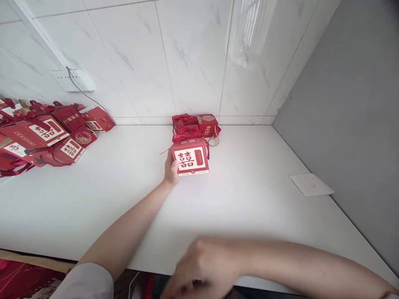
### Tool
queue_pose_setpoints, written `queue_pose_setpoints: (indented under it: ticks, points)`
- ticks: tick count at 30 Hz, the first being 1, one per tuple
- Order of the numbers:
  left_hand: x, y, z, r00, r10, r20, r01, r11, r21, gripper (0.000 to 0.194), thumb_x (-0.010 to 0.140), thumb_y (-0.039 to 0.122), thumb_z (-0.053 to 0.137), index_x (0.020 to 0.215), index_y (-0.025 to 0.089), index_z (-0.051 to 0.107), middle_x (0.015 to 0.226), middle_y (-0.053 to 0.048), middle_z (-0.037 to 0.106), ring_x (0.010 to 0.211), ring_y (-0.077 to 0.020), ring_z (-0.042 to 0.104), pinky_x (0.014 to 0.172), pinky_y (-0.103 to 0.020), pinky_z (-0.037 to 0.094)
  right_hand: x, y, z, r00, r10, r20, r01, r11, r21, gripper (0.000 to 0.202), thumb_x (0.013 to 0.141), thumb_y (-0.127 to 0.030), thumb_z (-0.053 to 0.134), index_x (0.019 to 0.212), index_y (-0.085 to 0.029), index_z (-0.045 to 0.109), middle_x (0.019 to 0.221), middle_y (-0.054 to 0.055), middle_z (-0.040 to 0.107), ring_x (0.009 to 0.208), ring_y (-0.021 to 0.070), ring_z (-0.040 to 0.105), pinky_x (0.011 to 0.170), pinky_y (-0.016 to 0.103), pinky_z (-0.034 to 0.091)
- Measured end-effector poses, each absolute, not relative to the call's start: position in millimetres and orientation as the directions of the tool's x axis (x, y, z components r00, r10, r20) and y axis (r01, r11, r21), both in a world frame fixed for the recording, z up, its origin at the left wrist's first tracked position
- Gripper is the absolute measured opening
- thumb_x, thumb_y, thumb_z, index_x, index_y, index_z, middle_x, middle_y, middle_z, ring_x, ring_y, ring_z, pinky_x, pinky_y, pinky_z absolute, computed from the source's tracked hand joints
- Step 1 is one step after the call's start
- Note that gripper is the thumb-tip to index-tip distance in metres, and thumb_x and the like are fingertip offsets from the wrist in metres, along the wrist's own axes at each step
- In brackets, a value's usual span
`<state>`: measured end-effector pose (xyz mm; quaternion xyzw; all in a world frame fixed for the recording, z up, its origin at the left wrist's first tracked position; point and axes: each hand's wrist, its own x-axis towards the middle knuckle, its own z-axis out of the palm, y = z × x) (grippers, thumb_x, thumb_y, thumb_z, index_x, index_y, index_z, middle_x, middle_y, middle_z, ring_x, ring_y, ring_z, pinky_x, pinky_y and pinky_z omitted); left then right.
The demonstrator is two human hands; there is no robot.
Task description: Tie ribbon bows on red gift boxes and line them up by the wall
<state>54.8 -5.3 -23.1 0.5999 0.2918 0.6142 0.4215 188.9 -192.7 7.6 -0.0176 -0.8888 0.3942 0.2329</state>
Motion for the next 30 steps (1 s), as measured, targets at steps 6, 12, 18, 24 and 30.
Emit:
queue_pose_setpoints:
  ticks: [6,12,18,24,30]
  points:
    - [45,-12,-18,0.414,0.786,0.458,-0.107,-0.458,0.882,0.049,0.085,0.054,0.051,0.115,0.018,0.067,0.11,-0.01,0.072,0.103,-0.0308,0.066,0.093,-0.046,0.05,243,-130,30,0.069,0.652,0.755,0.365,0.688,-0.627,0.019,0.095,-0.033,0.046,0.11,-0.029,0.056,0.129,0.01,0.056,0.125,0.0279,0.052,0.104,0.05,0.041]
    - [28,-6,1,0.043,0.849,0.527,0.188,-0.525,0.83,0.042,0.094,0.042,0.039,0.102,0.018,0.072,0.1,-0.009,0.073,0.101,-0.0238,0.065,0.096,-0.04,0.044,258,-87,2,0.316,0.859,0.403,0.096,0.394,-0.914,0.039,0.099,-0.053,0.027,0.123,-0.028,0.046,0.15,0.007,0.037,0.127,0.0247,0.05,0.108,0.047,0.037]
    - [20,-2,31,-0.153,0.884,0.442,0.289,-0.387,0.875,0.028,0.089,0.035,0.047,0.087,0.019,0.069,0.093,-0.006,0.071,0.079,-0.0182,0.065,0.074,-0.031,0.046,265,-69,-16,-0.101,0.992,-0.069,-0.269,-0.095,-0.958,0.062,0.089,-0.074,0.027,0.109,-0.024,0.056,0.108,0.01,0.07,0.081,0.0247,0.07,0.072,0.039,0.054]
    - [34,-43,98,0.069,0.913,0.403,0.532,-0.375,0.759,0.03,0.088,0.046,0.054,0.093,0.022,0.071,0.098,-0.004,0.072,0.079,-0.0193,0.065,0.075,-0.031,0.046,273,-66,-13,-0.265,0.96,-0.094,-0.368,-0.19,-0.91,0.066,0.092,-0.072,0.022,0.085,-0.019,0.059,0.069,0.006,0.068,0.046,0.0156,0.059,0.043,0.026,0.043]
    - [40,-108,159,0.573,0.811,-0.121,0.66,-0.369,0.655,0.055,0.085,0.059,0.054,0.133,0.031,0.056,0.137,-0.004,0.058,0.12,-0.0249,0.056,0.096,-0.032,0.046,272,-63,-16,-0.227,0.967,-0.116,-0.375,-0.197,-0.906,0.059,0.097,-0.062,0.024,0.086,-0.017,0.061,0.082,0.01,0.069,0.063,0.0168,0.065,0.044,0.025,0.048]
